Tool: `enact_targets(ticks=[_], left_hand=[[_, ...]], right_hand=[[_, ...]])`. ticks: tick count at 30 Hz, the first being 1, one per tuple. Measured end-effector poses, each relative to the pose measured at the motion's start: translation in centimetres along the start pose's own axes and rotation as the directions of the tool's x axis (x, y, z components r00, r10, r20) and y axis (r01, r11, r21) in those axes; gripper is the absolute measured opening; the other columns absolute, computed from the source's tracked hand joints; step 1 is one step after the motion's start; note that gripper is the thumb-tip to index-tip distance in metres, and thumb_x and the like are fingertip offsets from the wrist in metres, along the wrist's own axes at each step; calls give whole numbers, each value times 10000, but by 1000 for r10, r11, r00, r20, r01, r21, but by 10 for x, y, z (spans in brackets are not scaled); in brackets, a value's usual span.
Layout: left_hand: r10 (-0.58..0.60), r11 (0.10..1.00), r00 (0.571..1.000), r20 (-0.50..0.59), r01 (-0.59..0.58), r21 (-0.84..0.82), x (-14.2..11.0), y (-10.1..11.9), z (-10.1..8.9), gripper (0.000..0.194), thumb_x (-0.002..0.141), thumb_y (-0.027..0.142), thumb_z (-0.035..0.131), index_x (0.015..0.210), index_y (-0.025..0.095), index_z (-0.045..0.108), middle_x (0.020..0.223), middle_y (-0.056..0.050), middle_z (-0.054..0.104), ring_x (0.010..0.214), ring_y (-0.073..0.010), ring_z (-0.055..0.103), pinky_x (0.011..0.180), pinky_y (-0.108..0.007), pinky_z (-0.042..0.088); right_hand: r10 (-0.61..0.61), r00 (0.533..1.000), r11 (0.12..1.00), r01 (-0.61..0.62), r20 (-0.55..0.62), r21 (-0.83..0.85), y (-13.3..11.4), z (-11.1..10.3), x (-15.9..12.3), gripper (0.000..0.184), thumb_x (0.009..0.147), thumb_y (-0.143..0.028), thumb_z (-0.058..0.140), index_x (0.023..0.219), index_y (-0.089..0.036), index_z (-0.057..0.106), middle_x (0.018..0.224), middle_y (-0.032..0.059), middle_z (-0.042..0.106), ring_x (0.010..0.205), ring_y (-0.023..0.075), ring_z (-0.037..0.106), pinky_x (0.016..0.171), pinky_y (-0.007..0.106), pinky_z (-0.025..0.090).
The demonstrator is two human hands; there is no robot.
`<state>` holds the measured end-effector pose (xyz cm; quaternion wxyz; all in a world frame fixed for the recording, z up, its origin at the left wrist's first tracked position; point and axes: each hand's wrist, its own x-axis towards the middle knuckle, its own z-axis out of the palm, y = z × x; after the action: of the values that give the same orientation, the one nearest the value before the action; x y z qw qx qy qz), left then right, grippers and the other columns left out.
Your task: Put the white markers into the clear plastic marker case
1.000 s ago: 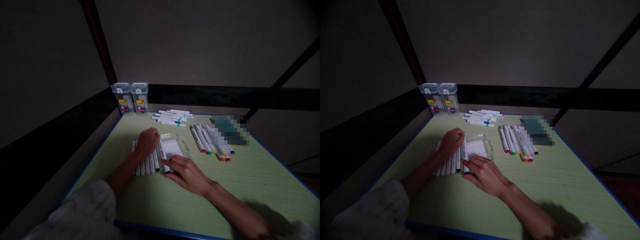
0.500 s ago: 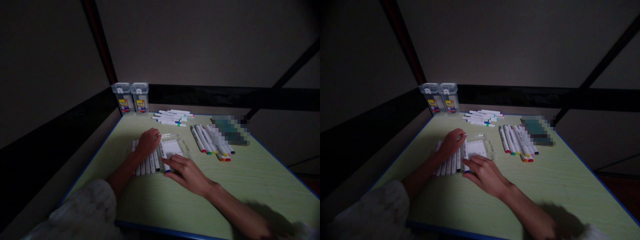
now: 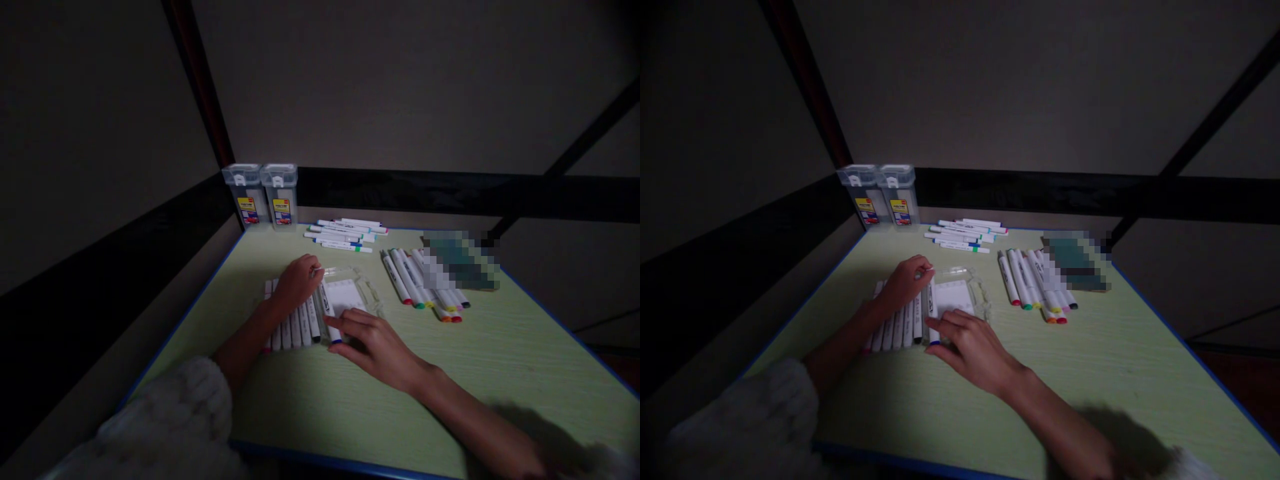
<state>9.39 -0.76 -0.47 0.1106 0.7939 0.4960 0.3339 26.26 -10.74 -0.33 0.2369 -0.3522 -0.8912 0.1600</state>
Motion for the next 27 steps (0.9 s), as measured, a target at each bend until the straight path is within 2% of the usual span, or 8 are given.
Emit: enact_targets(ticks=[10,15,20,27], left_hand=[[3,1000,1000,-8,-3,-10,-1,-1,1,45,714,144,482,679,164,503,720,-10,565,694,-128,539,675,-250,430],[55,996,998,-22,-53,76,-3,-1,1,82,749,158,443,688,168,497,739,-23,557,715,-141,532,695,-268,423],[45,992,998,-53,-38,122,-4,1,-2,88,753,139,422,703,169,488,734,-28,541,723,-148,518,696,-275,417],[61,993,998,3,-61,97,-3,1,-1,74,754,144,430,702,170,476,732,-19,530,714,-142,511,690,-267,412]], right_hand=[[-57,998,998,58,7,-37,1,-1,0,404,831,-370,461,1157,-136,502,878,77,578,841,192,524,749,335,455],[-57,998,998,56,-11,-32,1,-1,-1,379,860,-348,409,1183,-160,474,876,72,572,840,186,534,738,327,466],[-45,999,998,45,-3,-41,0,-2,0,366,869,-328,392,1189,-163,459,907,75,566,857,187,527,756,329,461],[-46,999,997,48,28,-57,-1,-1,1,356,853,-325,431,1139,-124,496,891,80,568,845,196,519,746,337,452]])
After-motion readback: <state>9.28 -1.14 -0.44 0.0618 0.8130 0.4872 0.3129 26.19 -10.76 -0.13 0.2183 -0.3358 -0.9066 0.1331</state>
